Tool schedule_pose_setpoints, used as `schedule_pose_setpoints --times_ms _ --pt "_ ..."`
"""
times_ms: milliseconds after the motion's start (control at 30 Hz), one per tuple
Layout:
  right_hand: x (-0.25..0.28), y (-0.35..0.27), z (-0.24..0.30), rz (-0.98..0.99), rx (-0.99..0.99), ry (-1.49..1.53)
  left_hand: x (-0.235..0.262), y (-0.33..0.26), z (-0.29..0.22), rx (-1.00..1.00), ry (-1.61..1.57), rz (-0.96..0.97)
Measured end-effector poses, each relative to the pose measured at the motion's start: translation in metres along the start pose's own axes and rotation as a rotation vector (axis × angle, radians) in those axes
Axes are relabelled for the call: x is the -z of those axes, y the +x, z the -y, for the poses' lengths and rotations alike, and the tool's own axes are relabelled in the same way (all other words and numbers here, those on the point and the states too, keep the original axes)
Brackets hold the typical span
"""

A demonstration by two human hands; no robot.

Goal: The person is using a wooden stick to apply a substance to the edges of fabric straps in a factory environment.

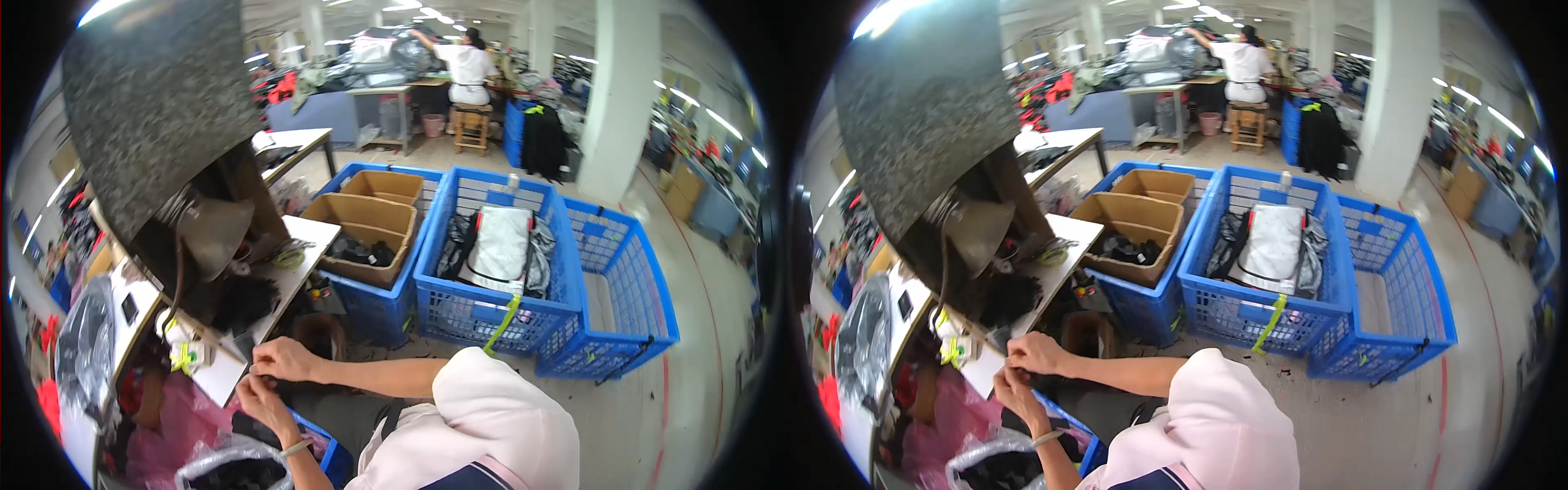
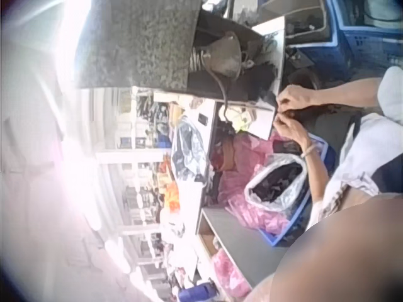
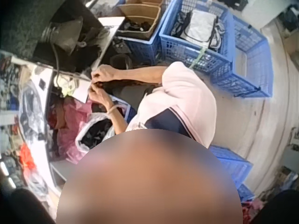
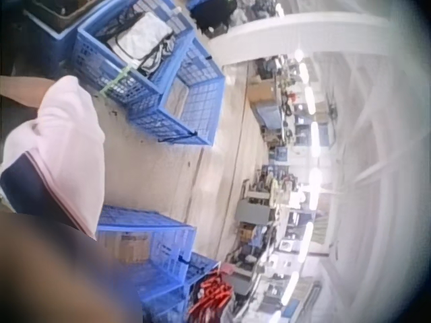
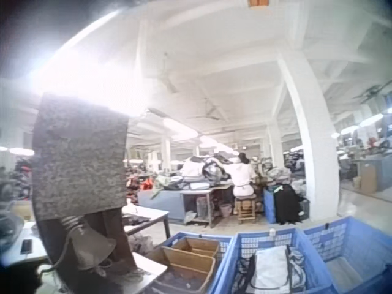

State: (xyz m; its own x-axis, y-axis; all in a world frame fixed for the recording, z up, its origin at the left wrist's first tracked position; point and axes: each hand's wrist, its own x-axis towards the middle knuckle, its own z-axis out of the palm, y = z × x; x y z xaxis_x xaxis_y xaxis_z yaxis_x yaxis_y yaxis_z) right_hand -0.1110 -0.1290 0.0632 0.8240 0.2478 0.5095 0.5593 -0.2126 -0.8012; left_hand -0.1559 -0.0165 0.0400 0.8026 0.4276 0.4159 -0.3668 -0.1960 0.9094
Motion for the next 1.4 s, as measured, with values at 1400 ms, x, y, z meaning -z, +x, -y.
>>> schedule_pose_setpoints --times_ms 1400 --pt "-0.018 0.001 0.045 0.253 -0.564 1.324 0.047 0.001 -0.052 0.411 -0.875 0.119"
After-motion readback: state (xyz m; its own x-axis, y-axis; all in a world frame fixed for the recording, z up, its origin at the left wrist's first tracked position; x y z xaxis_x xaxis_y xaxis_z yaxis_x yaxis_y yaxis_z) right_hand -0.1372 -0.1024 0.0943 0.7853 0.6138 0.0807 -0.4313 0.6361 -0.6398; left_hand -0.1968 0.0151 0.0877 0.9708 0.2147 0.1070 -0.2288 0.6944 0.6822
